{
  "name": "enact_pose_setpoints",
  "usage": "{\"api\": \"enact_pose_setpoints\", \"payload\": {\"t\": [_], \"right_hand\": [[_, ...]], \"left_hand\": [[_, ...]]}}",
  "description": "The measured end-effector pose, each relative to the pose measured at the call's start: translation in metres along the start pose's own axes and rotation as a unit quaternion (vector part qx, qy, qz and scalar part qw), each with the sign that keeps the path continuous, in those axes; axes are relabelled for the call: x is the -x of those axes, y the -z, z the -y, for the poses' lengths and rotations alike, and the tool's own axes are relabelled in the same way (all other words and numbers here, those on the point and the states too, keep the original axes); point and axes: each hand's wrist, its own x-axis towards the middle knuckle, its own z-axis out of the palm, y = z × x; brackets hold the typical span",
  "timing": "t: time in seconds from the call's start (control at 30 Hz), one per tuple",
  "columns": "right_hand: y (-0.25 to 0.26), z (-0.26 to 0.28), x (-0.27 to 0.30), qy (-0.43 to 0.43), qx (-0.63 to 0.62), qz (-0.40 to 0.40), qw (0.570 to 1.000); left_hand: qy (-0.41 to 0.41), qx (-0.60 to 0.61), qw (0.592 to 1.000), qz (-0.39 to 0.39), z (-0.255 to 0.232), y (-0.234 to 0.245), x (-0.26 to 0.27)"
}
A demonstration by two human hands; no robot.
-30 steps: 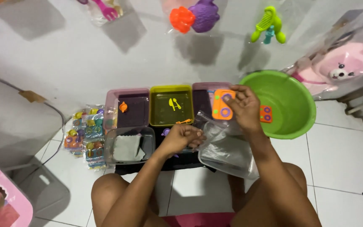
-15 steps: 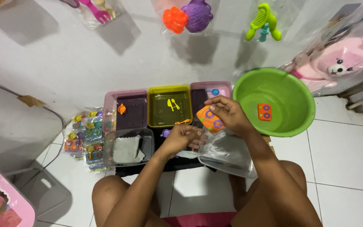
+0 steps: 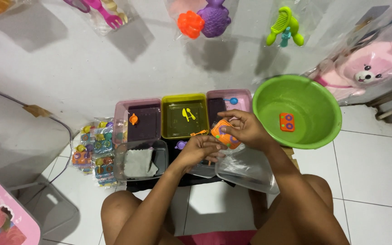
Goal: Cleaning small plastic toys with a cloth and sorting them into small plastic bags and containers.
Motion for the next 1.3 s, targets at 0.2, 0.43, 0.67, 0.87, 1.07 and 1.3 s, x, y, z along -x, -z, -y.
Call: {"api": "enact_pose_setpoints", "payload": {"t": [0.2, 0.43, 0.67, 0.87, 1.07, 1.3], "right_hand": [[0.001, -0.008, -0.001, -0.010, -0.012, -0.008, 1.000], [0.004, 0.007, -0.001, 0.050, 0.037, 0.009, 0.998], [0.001, 0.008, 0.004, 0.061, 0.075, 0.006, 0.995], [-0.004, 0.028, 0.005, 0.087, 0.097, -0.028, 0.991], [0.010, 0.005, 0.002, 0.008, 0.013, -0.019, 1.000], [0.009, -0.003, 0.001, 0.023, 0.032, -0.021, 0.999]], "left_hand": [[-0.005, 0.022, 1.000, -0.001, 0.007, 0.000, -0.005], [-0.009, 0.067, 0.998, -0.010, 0.007, -0.001, -0.007], [-0.018, 0.091, 0.995, -0.030, 0.004, -0.005, -0.004], [-0.041, 0.110, 0.992, -0.053, -0.008, -0.014, 0.002], [-0.101, 0.127, 0.983, -0.081, -0.009, -0.003, -0.003], [-0.135, 0.130, 0.977, -0.100, -0.005, 0.003, -0.011]]}}
